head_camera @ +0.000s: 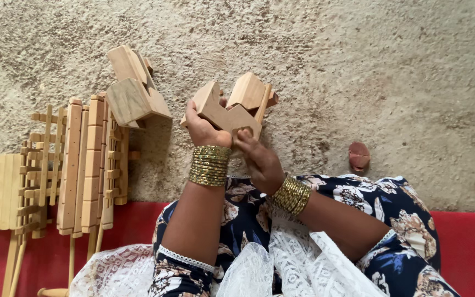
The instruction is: The person sits on the floor and sands a small open wooden box, rotating it and rubbing a reddish sanding block over its outer surfaces, edges and interior, then sets the box down on the floor beside other wooden toy parts.
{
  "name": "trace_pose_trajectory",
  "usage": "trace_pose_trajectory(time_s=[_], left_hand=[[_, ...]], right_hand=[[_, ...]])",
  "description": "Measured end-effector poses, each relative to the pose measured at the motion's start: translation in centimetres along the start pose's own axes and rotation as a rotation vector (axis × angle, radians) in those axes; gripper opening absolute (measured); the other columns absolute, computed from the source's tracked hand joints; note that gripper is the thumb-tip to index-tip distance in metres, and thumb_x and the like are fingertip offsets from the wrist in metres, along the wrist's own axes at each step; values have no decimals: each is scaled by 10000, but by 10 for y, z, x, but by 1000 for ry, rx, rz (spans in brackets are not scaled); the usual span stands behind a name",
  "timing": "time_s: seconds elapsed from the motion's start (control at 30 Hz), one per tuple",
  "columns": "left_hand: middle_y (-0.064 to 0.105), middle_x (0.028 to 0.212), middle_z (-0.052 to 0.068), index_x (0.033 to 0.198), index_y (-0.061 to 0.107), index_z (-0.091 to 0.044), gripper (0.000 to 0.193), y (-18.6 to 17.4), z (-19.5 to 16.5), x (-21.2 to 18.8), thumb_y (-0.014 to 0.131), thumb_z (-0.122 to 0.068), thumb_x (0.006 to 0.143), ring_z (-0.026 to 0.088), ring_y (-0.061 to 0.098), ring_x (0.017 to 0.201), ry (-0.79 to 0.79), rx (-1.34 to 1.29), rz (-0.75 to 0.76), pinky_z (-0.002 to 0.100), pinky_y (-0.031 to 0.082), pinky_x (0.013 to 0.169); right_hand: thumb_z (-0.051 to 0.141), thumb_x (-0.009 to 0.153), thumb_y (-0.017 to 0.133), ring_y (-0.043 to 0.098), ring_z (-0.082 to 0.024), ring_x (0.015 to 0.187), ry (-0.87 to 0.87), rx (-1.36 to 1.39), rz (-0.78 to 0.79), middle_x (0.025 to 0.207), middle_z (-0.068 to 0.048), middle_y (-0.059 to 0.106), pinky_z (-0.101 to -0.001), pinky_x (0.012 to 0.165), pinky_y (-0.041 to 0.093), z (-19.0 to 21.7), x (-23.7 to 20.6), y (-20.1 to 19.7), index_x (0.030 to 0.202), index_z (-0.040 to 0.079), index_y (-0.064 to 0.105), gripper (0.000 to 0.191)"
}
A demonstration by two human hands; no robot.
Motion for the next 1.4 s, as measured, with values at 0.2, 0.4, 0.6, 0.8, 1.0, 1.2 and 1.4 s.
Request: trace_pose_trajectory(time_s=[0.2, 0.4, 0.6, 0.8, 1.0, 1.2, 1.4], left_hand=[[676, 1058, 156, 1248, 582, -16, 573, 1, -3, 2, 444, -504, 983, 282, 667, 901, -26, -29, 29, 459, 560, 807], [686, 1051, 147, 1249, 588, -23, 577, 3, -1, 2, 435, -513, 984, 275, 668, 904, 0, -15, 31, 448, 558, 792], [687, 1034, 145, 1267, 581, -28, 530, 2, 5, -1, 479, -452, 965, 270, 684, 906, 32, 59, 52, 449, 578, 799], [663, 1066, 188, 1256, 557, -6, 446, 15, 14, -15, 619, -298, 924, 285, 674, 933, -39, 131, 239, 419, 607, 747], [603, 1086, 178, 1221, 496, -39, 453, 25, 13, -36, 657, -209, 834, 276, 665, 925, -122, 594, 249, 396, 617, 685], [669, 1095, 157, 1266, 575, 59, 468, 26, 18, -37, 669, -218, 901, 227, 689, 925, 9, 598, 297, 318, 603, 758], [670, 1095, 155, 1263, 556, 71, 475, 17, 16, -27, 663, -224, 907, 214, 695, 923, 54, 643, 362, 323, 608, 769]], right_hand=[[-11, 1011, 486, 615, -313, 1289, 292, 268, -8, 1456, -276, 536, -304, 1003, 607, -35, 11, -10, 1345, 4, 576, 346], [-6, 1063, 468, 529, -360, 1410, -15, -21, 8, 1515, -230, 514, -401, 1138, 539, -27, 2, 1, 1361, 40, 604, 331], [2, 1036, 449, 704, -261, 1164, 271, 457, -17, 1427, -224, 567, -323, 863, 640, -36, 6, 1, 1323, 73, 586, 326], [-29, 1020, 466, 706, -257, 1112, 418, 214, -240, 1244, -220, 705, -323, 878, 657, -83, 26, -49, 1282, 33, 665, 336], [24, 1017, 507, 718, -219, 920, 453, 39, -87, 1108, -174, 710, -284, 752, 668, -82, 21, -38, 1106, 47, 693, 208], [80, 1008, 506, 731, -207, 835, 344, -212, 72, 1135, -189, 723, -300, 635, 633, -88, 42, -49, 1088, 15, 706, 226], [27, 967, 522, 709, -246, 970, 360, -302, 127, 1186, -195, 715, -341, 794, 629, -92, 49, -53, 1079, 34, 729, 235]])
Point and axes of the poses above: each hand's wrist, its own x-axis towards the middle knuckle, its own y-axis out of the palm, z = x × y, the point moved 2 cm from there along x, towards the middle knuckle
